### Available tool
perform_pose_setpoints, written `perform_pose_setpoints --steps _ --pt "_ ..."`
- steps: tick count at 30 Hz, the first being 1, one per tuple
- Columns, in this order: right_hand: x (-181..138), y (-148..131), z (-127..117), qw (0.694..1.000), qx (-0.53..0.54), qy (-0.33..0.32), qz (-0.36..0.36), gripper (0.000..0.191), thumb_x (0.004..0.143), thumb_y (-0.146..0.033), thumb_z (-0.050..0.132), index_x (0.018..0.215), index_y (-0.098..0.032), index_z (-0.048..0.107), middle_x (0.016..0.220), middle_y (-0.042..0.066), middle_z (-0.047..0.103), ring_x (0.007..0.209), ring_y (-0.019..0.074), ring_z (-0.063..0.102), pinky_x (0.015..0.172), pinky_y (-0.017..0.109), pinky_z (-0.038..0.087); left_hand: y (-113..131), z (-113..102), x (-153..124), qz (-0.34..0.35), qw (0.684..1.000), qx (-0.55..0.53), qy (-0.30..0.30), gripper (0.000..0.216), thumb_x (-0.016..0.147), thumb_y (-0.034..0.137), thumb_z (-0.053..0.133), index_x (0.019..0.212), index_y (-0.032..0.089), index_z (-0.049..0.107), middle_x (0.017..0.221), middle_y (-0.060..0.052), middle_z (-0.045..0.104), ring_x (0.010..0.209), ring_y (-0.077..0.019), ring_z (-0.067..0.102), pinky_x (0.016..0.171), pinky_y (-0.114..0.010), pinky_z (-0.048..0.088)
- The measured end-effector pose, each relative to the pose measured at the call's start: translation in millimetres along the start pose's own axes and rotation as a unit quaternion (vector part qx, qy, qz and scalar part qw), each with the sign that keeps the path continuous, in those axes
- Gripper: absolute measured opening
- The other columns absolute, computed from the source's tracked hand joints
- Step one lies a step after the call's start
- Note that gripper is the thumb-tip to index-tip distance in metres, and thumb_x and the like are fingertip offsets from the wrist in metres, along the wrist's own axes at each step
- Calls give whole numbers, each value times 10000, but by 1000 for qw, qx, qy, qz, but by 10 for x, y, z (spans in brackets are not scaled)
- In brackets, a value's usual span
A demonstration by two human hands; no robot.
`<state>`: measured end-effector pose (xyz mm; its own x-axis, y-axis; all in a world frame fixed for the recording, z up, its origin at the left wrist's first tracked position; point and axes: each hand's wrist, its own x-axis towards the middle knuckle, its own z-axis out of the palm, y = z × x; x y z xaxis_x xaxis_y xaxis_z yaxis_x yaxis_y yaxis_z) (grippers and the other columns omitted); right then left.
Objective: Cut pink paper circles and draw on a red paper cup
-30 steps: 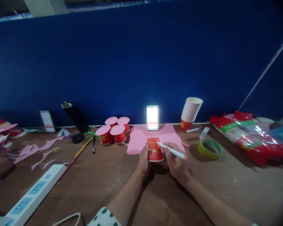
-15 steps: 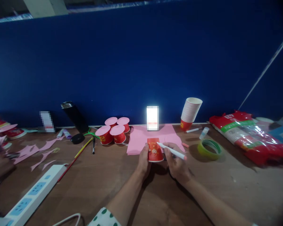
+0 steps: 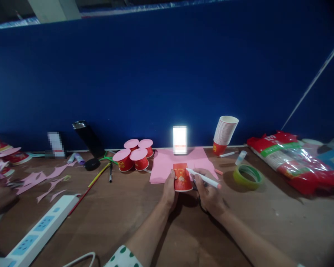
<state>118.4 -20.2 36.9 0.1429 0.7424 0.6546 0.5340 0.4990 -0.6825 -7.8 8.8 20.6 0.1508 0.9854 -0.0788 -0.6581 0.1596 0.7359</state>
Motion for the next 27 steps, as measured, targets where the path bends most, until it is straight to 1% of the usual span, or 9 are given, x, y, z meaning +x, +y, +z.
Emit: perform_pose_setpoints --steps 5,9,17,23,27 --pt "-5 15 10 1000 15 5 2 158 915 -262 468 983 -189 590 887 73 672 809 198 652 701 327 546 16 18 -5 -5 1000 -10 -2 422 799 500 558 930 110 652 918 -99 704 863 -217 642 882 -362 446" --pt "-3 4 9 1000 11 5 5 157 915 -259 469 972 -186 595 868 67 672 786 190 649 702 319 544 6 10 3 -4 1000 -16 3 414 793 501 567 901 110 653 894 -97 704 851 -220 646 871 -358 452" --pt "27 -19 -8 1000 -6 9 -13 167 915 -264 459 953 -180 598 873 74 667 812 198 644 732 329 538 -12 -14 23 -11 1000 -20 7 413 808 484 557 932 101 647 921 -103 705 854 -213 644 884 -358 448" --pt "19 -12 -10 1000 0 11 -8 162 913 -261 461 965 -184 595 881 67 664 794 188 640 712 310 534 8 18 8 -10 1000 -25 -1 412 818 473 548 954 98 653 943 -109 706 873 -215 647 896 -355 446" --pt "20 -24 -17 1000 2 -2 0 163 915 -261 460 954 -182 597 880 68 660 792 186 638 704 303 531 2 10 7 -19 999 -32 10 420 807 477 561 957 95 647 945 -115 705 869 -219 647 899 -366 443"
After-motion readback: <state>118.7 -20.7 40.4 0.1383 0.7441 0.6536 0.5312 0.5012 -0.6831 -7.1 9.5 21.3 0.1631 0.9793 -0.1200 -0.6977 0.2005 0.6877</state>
